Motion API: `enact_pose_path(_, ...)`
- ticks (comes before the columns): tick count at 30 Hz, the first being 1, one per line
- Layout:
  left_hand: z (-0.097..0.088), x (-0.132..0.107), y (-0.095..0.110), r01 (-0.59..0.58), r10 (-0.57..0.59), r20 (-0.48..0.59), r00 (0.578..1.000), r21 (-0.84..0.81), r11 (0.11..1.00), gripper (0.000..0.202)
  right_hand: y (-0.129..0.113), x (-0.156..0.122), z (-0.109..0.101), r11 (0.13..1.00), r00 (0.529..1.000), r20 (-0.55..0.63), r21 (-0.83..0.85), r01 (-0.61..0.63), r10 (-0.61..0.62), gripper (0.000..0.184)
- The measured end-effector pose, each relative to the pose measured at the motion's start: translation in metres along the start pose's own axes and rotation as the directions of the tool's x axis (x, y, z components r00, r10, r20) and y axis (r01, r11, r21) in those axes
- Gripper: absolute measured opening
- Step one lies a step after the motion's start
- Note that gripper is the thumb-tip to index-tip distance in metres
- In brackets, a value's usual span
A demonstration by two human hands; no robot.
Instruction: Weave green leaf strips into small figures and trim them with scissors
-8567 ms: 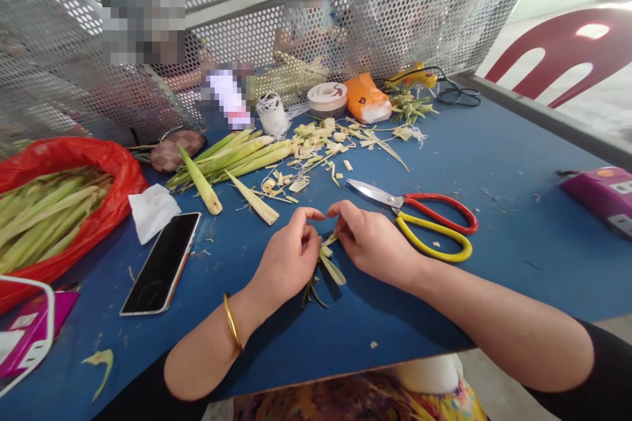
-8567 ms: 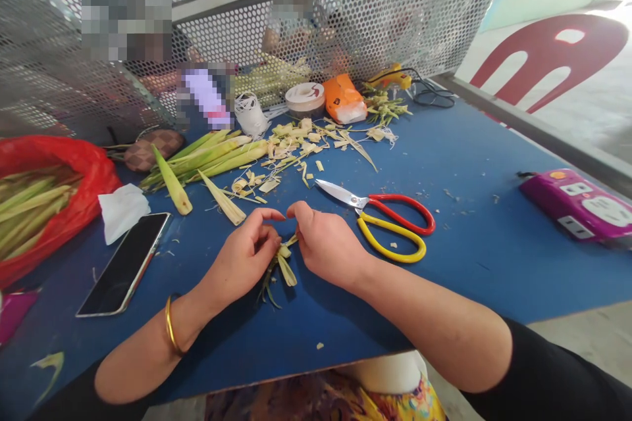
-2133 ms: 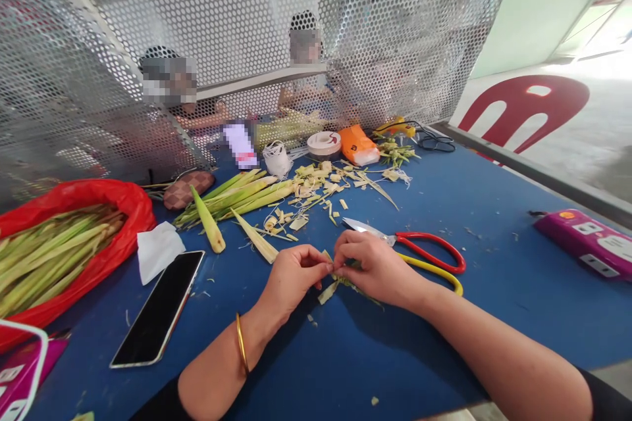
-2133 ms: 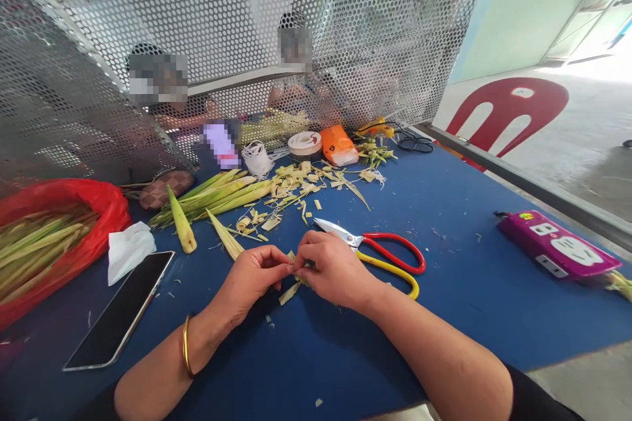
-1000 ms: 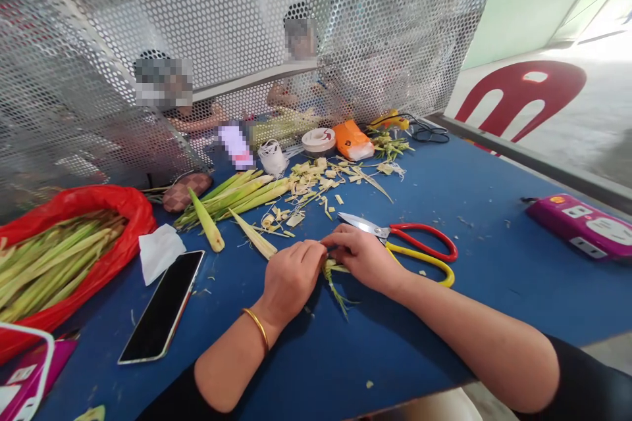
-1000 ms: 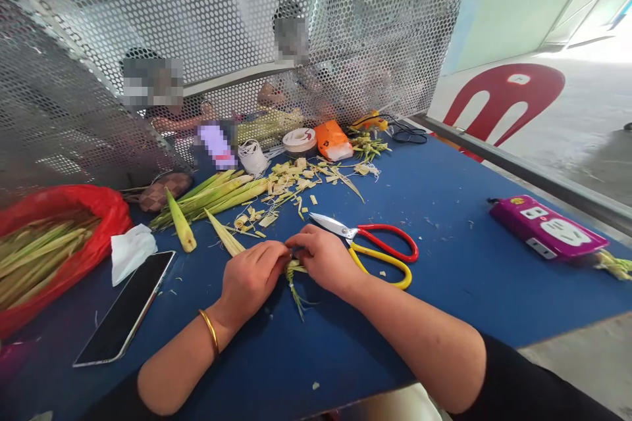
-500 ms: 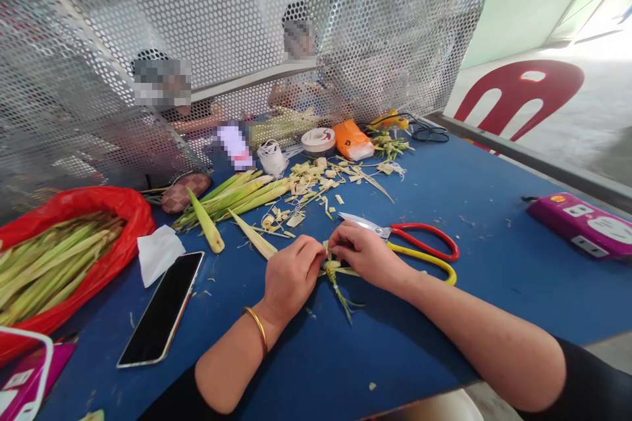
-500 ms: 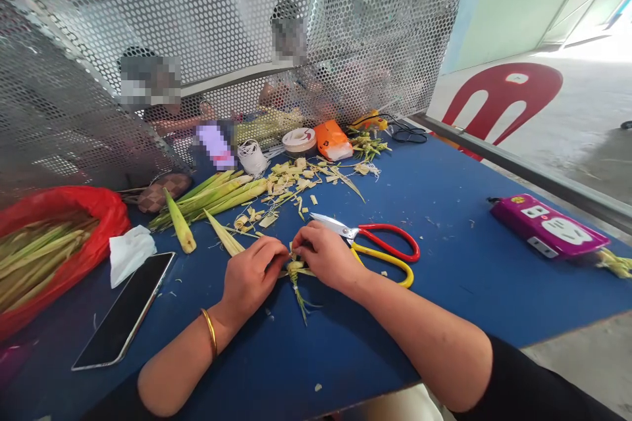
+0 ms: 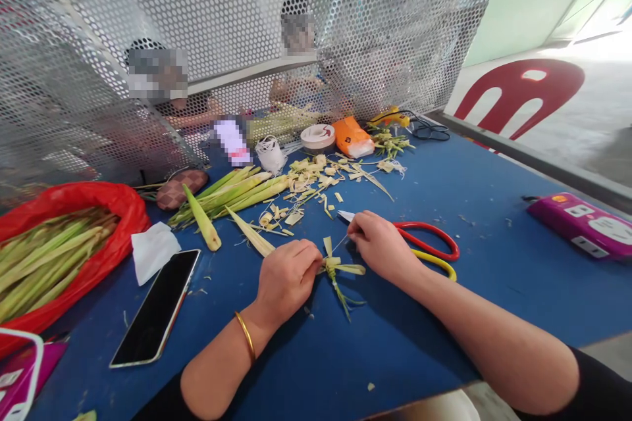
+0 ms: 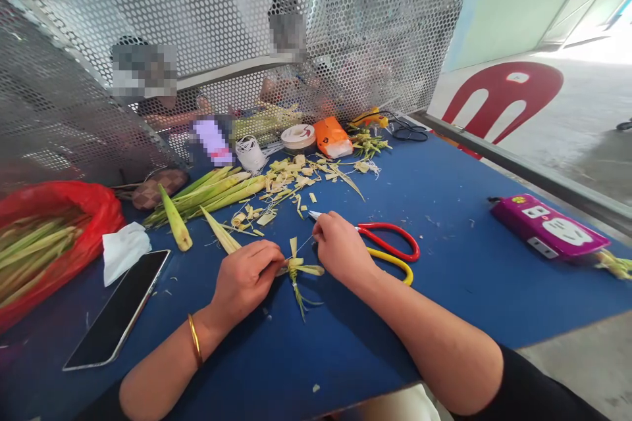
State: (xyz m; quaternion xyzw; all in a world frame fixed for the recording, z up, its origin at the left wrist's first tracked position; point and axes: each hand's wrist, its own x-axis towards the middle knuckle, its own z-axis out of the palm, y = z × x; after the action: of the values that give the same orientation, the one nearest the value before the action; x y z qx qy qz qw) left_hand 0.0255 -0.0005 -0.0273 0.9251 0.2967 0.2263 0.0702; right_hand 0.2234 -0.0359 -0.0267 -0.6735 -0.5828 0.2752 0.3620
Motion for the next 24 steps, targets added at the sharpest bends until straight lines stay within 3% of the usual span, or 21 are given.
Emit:
enact_pose_path(1, 0.0, 0.0, 0.0, 0.013, -0.013, 0.021, 1.0, 0.0, 1.0, 0.018, -0.001, 0.0, 0.0, 0.981, 0.996, 0.059, 0.179, -0.071, 0.061, 0.015)
enact_pose_path(3, -0.001, 0.001, -0.001, 0.044, -0.044, 0.066, 0.997, 0.003, 0.999, 0.018, -0.003, 0.0, 0.002, 0.816, 0.966, 0.239, 0.535, -0.219, 0.103, 0.007)
enact_pose_path(5, -0.002, 0.003, -0.001, 0.079, -0.077, 0.097, 0.992, -0.016, 0.997, 0.018, -0.004, 0.0, 0.005, 0.639, 0.937, 0.346, 0.709, -0.297, 0.052, 0.01)
enact_pose_path(6, -0.002, 0.004, -0.002, 0.105, -0.1, 0.1, 0.99, -0.047, 0.993, 0.018, -0.004, 0.0, 0.007, 0.614, 0.937, 0.348, 0.731, -0.297, 0.039, 0.014)
enact_pose_path(11, 0.001, 0.008, -0.004, 0.262, -0.269, 0.041, 0.962, -0.406, 0.876, 0.013, 0.001, 0.001, 0.018, 0.762, 0.972, 0.231, 0.624, -0.175, 0.034, 0.009)
enact_pose_path(14, 0.002, 0.008, -0.003, 0.286, -0.295, 0.073, 0.953, -0.542, 0.79, 0.011, 0.004, 0.001, 0.02, 0.826, 0.975, 0.222, 0.553, -0.107, -0.022, 0.01)
enact_pose_path(18, 0.0, 0.007, 0.0, 0.279, -0.242, 0.146, 0.959, -0.621, 0.733, 0.011, 0.005, -0.002, 0.02, 0.89, 0.977, 0.207, 0.454, -0.045, -0.056, 0.012)
enact_pose_path(24, 0.001, 0.007, 0.001, 0.354, -0.28, 0.216, 0.935, -0.585, 0.73, 0.012, 0.005, -0.006, 0.022, 0.94, 0.976, 0.168, 0.333, 0.073, -0.135, 0.014)
